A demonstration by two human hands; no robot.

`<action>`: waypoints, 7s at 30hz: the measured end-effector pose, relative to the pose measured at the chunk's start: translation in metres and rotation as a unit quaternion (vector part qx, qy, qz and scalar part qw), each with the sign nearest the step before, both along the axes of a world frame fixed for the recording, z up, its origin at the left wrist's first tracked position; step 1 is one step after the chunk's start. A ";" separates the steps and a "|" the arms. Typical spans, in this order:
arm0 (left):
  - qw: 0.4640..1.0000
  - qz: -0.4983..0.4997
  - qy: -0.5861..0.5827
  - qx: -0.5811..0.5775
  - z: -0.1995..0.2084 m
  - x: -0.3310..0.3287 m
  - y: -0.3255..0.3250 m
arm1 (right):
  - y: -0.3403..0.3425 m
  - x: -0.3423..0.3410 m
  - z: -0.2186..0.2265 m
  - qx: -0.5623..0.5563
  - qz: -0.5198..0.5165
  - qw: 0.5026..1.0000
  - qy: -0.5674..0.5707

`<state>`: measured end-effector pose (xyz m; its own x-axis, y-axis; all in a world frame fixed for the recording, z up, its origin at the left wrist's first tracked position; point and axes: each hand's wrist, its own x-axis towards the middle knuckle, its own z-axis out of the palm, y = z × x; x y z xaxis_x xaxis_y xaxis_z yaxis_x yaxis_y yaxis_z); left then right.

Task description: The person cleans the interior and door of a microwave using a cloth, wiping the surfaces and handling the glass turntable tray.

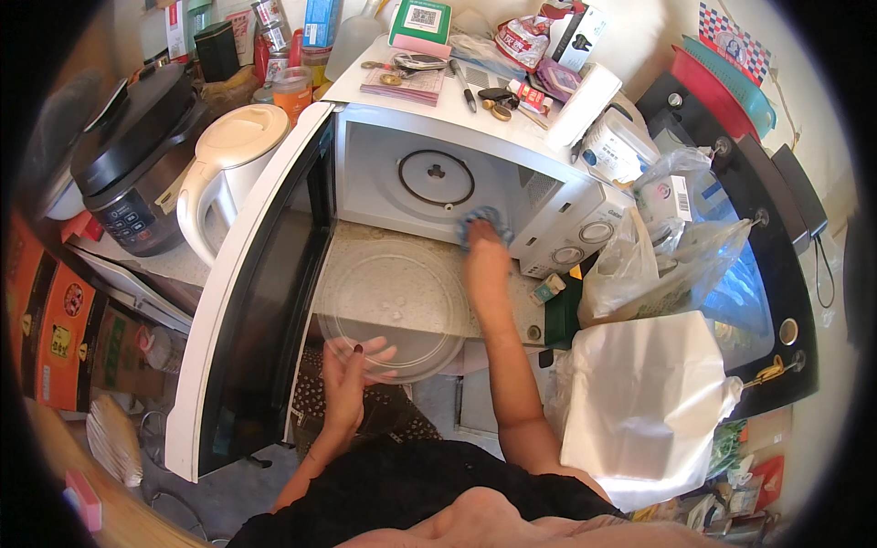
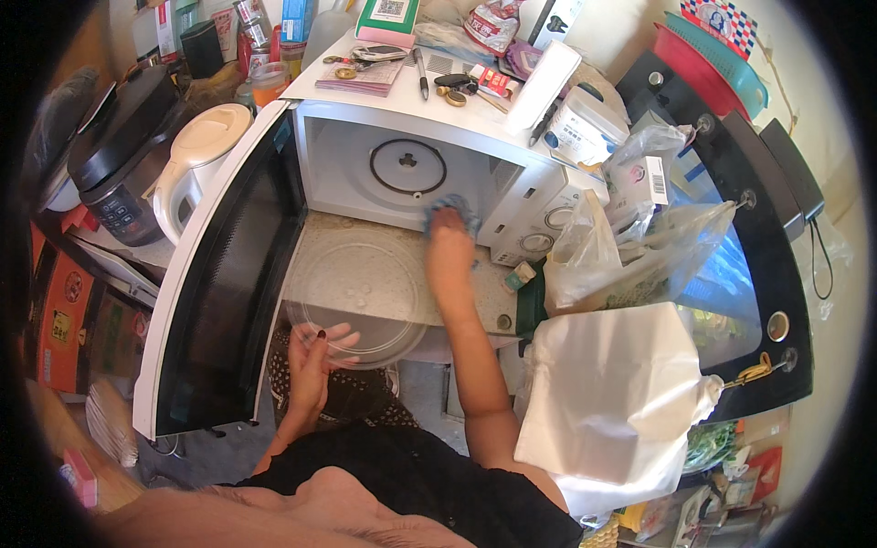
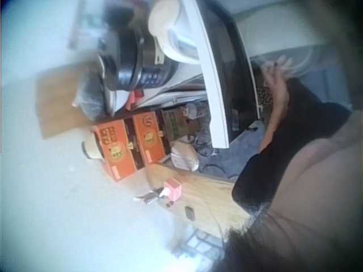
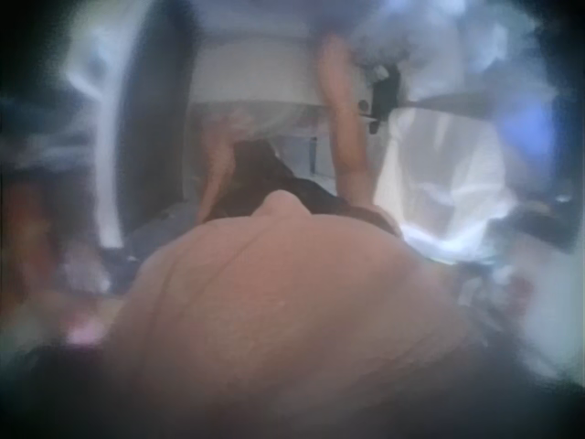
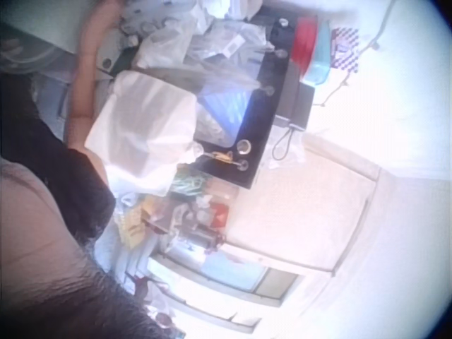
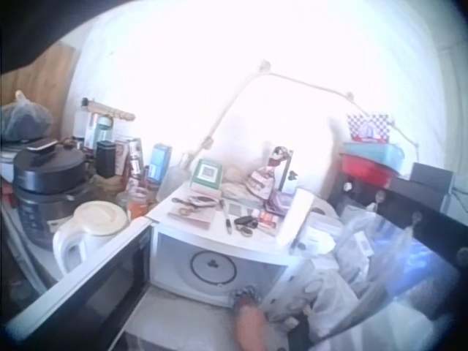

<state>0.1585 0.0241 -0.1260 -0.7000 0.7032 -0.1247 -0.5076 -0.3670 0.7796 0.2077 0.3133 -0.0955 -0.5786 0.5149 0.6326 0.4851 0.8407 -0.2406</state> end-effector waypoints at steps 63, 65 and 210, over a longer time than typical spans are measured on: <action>0.991 -0.098 0.043 -0.079 -0.014 -0.033 0.024 | 0.211 -0.321 0.004 -0.002 0.131 0.987 -0.090; 0.991 -0.100 0.056 -0.075 -0.017 -0.034 0.022 | 0.214 -0.314 0.007 0.000 0.132 0.986 -0.097; 0.989 -0.082 0.125 -0.010 -0.021 -0.027 0.029 | 0.192 -0.322 0.024 0.082 0.090 0.991 0.046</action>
<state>0.1313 0.0532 -0.1467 -0.5872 0.8092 0.0222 -0.3497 -0.2783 0.8946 -0.1140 0.5049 -0.0720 -0.5881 0.2943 0.7533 0.3059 0.9432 -0.1297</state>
